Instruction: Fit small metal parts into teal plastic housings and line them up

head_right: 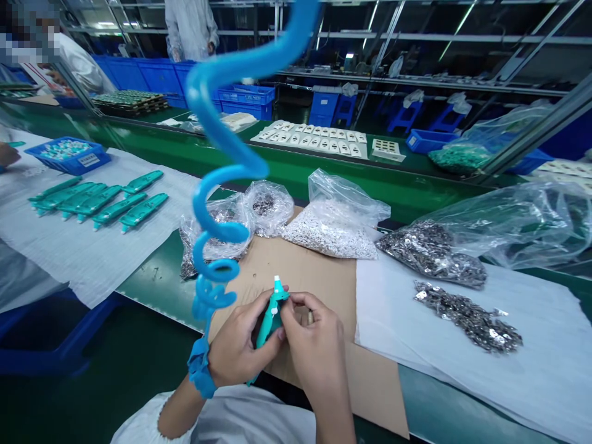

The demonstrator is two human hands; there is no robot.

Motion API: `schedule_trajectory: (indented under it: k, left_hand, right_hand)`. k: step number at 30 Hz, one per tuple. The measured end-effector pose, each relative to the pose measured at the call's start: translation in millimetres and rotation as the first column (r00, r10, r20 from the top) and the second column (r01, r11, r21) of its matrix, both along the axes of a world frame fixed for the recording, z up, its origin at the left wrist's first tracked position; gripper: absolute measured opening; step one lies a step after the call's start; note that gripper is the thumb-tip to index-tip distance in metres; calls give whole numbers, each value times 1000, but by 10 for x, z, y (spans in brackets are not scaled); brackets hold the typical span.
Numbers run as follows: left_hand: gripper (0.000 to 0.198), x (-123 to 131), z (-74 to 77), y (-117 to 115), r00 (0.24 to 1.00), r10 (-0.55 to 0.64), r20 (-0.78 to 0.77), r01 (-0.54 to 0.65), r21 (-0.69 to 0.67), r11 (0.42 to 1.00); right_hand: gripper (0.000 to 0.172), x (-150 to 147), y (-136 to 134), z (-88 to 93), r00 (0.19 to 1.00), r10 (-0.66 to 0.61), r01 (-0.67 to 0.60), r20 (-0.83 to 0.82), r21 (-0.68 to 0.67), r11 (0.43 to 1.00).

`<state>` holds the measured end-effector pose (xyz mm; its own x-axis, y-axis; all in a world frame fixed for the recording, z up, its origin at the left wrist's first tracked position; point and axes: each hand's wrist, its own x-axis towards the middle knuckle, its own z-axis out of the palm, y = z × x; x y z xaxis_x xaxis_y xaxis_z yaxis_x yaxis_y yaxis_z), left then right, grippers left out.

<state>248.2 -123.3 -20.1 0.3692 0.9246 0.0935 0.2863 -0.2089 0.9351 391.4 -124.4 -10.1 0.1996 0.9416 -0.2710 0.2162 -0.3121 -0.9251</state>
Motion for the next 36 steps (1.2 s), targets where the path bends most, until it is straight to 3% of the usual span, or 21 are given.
schedule_trajectory:
  k: [7,13,27,31,36]
  left_hand:
    - [49,-3,34,-11,999,38,31,-40,46,998]
    - [44,-5,14,-15,992,129,-13,-130,-34,991]
    - [37,-62,4,1,997,23,75,-16,-91,996]
    - [31,-46,19,-3,999,22,40,-19,-84,996]
    - [42,2,11,-18,997,75,-4,-75,-8,997]
  right_hand:
    - [41,-46,-13,49,1000,1,-3,28,78,997]
    - [43,-63,22,27,1000,4,-4,2,70,998]
    - [46,142,25,-35,964,147,-150,-223,4,989]
    - [35,86,20,22,984,97,-93,-149,36,995]
    - [28,25,-15,6,999,49,-50,9,16,999]
